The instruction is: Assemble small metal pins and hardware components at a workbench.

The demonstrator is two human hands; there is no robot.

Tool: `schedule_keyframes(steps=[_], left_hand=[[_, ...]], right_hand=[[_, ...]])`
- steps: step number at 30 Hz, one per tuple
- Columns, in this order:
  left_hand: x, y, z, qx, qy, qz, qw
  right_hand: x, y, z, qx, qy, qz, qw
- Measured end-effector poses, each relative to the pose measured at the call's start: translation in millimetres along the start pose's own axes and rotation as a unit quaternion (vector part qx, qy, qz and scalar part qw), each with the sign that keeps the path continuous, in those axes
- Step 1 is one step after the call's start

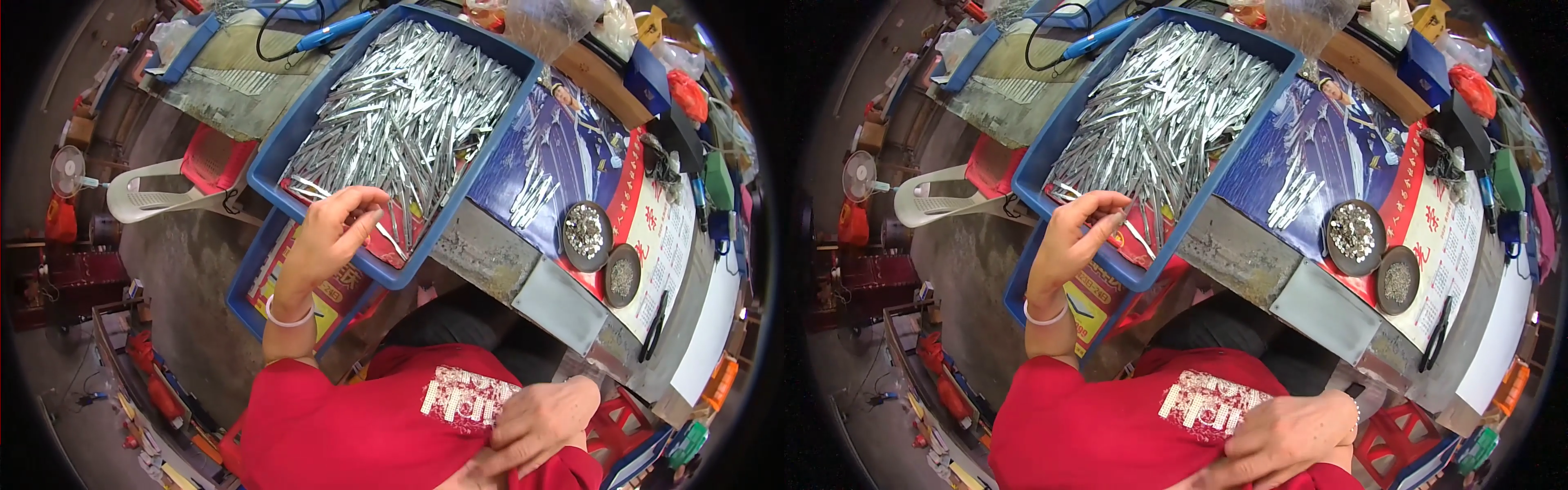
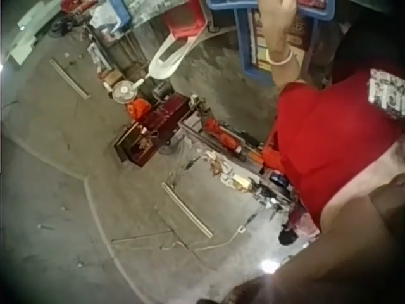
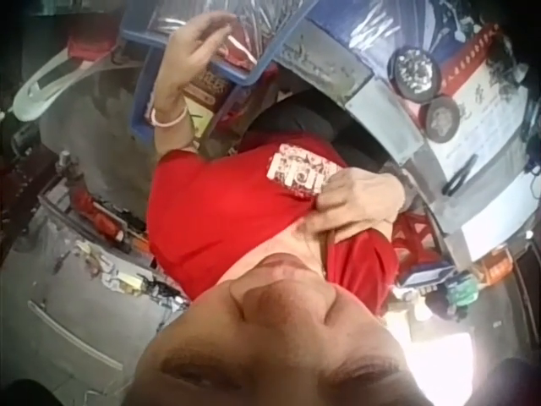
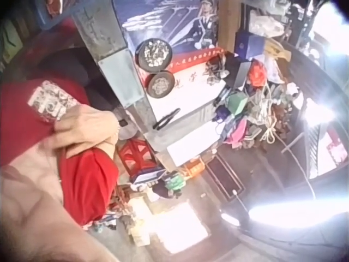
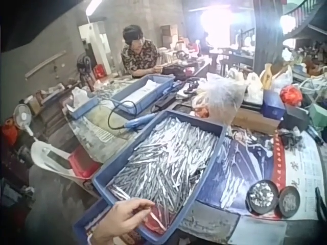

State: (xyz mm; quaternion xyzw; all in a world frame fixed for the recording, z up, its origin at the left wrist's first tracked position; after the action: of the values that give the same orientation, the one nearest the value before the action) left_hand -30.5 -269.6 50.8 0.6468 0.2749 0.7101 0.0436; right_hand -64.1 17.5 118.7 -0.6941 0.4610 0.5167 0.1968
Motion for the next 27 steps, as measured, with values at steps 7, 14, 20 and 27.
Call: schedule_keyframes(steps=[7, 14, 20, 27], left_hand=[[-23.4, -8.7, -15.2, 0.022, -0.029, -0.124, 0.992], [-26.8, -17.9, -14.3, 0.020, -0.011, -0.255, 0.967], [-30.7, -22.0, -14.6, 0.009, -0.005, -0.291, 0.957], [-35.5, -21.7, -13.6, 0.021, 0.004, -0.317, 0.948]], right_hand=[[-21.1, 4.1, -5.0, 0.011, 0.043, -0.003, 0.999], [-23.4, -3.4, -5.8, 0.047, 0.048, 0.009, 0.998], [-25.9, -8.5, 2.0, 0.020, 0.093, -0.028, 0.995], [-23.2, -6.0, 3.5, 0.064, 0.040, -0.009, 0.997]])
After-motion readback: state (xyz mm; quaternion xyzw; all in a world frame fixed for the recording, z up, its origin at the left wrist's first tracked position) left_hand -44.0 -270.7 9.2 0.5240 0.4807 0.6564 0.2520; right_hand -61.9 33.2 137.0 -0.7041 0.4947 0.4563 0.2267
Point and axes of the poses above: each hand's wrist, its own z-axis away from the middle knuckle, its own y-axis out of the back of the hand, x = y × z, the point moved 5 cm from there along -z, towards the middle knuckle, and after that the axes turned 1 degree about -x, right-handed, at the moved point
